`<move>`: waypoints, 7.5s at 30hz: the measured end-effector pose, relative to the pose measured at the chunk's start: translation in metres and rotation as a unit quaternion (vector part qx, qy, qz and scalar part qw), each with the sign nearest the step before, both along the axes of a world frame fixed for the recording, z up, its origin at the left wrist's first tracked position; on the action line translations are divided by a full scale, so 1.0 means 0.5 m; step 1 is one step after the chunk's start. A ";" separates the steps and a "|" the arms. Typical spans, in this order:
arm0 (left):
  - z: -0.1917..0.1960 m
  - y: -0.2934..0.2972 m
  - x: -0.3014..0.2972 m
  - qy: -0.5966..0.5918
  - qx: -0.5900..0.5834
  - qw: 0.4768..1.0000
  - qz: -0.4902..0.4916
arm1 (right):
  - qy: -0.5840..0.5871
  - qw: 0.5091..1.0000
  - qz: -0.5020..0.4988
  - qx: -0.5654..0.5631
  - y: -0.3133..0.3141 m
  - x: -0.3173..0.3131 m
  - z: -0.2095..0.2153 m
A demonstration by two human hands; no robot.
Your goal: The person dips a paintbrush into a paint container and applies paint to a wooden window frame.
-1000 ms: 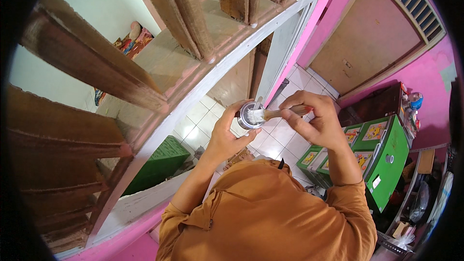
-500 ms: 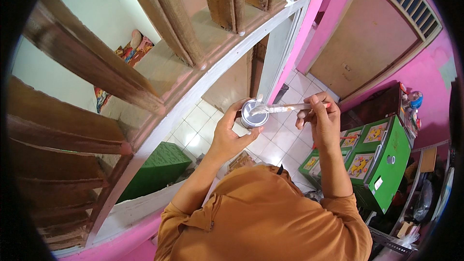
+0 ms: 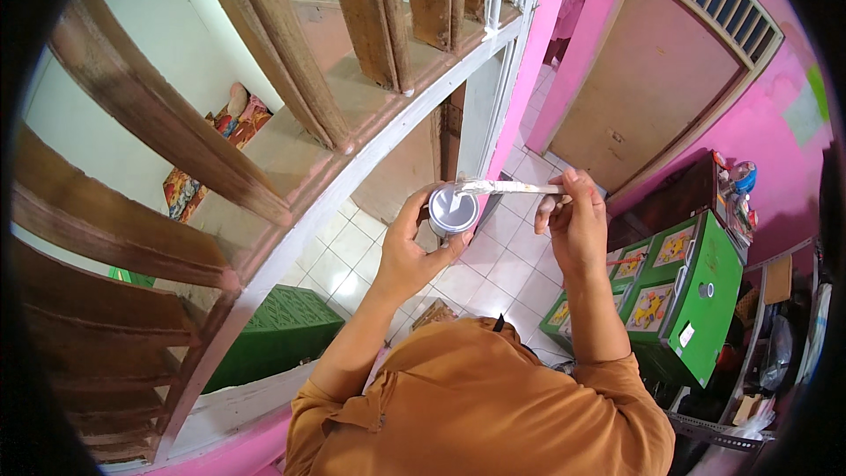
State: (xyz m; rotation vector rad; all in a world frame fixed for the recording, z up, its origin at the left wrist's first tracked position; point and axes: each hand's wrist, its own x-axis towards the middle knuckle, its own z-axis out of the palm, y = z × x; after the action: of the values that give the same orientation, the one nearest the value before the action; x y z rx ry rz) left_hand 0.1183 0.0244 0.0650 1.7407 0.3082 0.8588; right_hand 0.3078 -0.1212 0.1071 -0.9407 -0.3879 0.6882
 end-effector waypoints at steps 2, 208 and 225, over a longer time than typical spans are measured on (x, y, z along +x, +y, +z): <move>-0.005 -0.004 -0.006 0.006 -0.004 1.000 0.008 | -0.045 0.999 -0.012 0.021 -0.006 0.002 0.021; -0.124 -0.039 -0.221 0.041 -0.183 0.982 0.035 | -0.868 0.426 -0.256 -0.016 0.161 0.046 0.416; -0.136 -0.047 -0.224 0.030 -0.190 0.980 0.040 | -0.842 0.442 -0.308 0.017 0.163 0.039 0.409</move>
State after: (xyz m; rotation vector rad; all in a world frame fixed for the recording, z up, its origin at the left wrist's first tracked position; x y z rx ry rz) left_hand 0.0062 0.0012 -0.0030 1.4054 0.5494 0.7486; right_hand 0.3271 -0.0399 0.3117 -1.3416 -1.6811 -1.2741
